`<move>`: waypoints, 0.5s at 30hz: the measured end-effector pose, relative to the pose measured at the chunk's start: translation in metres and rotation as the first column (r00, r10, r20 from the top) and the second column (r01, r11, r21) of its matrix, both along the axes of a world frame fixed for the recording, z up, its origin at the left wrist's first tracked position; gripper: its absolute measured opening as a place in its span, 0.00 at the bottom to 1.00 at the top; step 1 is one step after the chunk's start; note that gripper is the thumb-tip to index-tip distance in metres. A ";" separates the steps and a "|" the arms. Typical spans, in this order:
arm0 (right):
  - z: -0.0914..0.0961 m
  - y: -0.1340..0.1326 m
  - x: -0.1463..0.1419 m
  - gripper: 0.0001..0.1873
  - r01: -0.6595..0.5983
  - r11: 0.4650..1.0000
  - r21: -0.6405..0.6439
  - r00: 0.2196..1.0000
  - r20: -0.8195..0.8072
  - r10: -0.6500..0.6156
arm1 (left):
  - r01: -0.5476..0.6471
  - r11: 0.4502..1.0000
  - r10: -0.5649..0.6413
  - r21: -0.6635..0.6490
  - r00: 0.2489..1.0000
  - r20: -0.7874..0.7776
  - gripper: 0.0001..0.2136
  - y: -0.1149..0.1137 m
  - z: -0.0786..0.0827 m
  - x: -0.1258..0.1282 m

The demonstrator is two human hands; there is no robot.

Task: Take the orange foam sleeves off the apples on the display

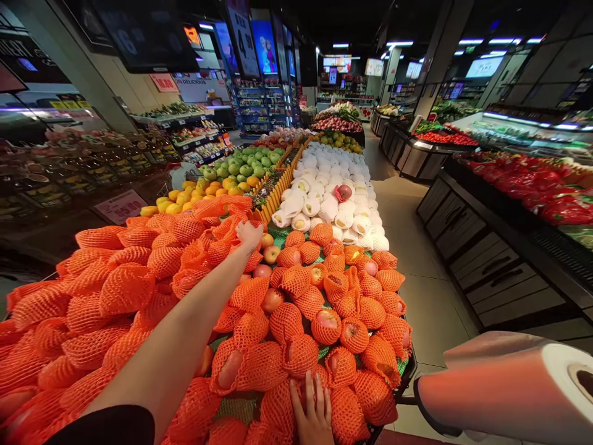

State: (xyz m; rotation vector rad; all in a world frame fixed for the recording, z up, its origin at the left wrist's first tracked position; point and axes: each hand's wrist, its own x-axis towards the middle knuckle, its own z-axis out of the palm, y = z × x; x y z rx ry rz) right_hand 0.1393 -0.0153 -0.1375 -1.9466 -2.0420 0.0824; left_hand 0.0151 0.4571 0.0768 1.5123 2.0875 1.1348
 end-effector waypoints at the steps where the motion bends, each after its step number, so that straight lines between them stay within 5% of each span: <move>1: 0.001 0.000 0.001 0.41 -0.012 1.000 -0.003 1.000 -0.013 0.012 | 0.003 1.000 -0.003 0.017 1.000 -0.005 0.16 -0.007 0.001 0.000; 5: 0.004 0.001 0.009 0.53 -0.113 0.991 -0.074 0.991 -0.081 0.107 | 0.116 0.974 -0.116 0.193 0.993 -0.015 0.20 -0.051 0.016 0.003; 9: 0.016 -0.001 0.018 0.51 -0.141 0.988 -0.065 0.952 -0.284 0.117 | 0.393 0.819 -0.471 0.419 0.876 0.100 0.14 -0.116 0.035 0.006; 12: 0.046 0.001 0.023 0.35 -0.043 0.997 -0.060 0.784 -0.621 -0.004 | 0.697 0.625 -0.781 0.352 0.568 0.261 0.12 -0.172 0.045 0.005; 15: 0.086 0.009 0.025 0.33 0.010 0.993 -0.120 0.373 -0.920 -0.115 | 0.956 0.213 -0.887 0.201 0.103 0.449 0.17 -0.227 0.048 0.002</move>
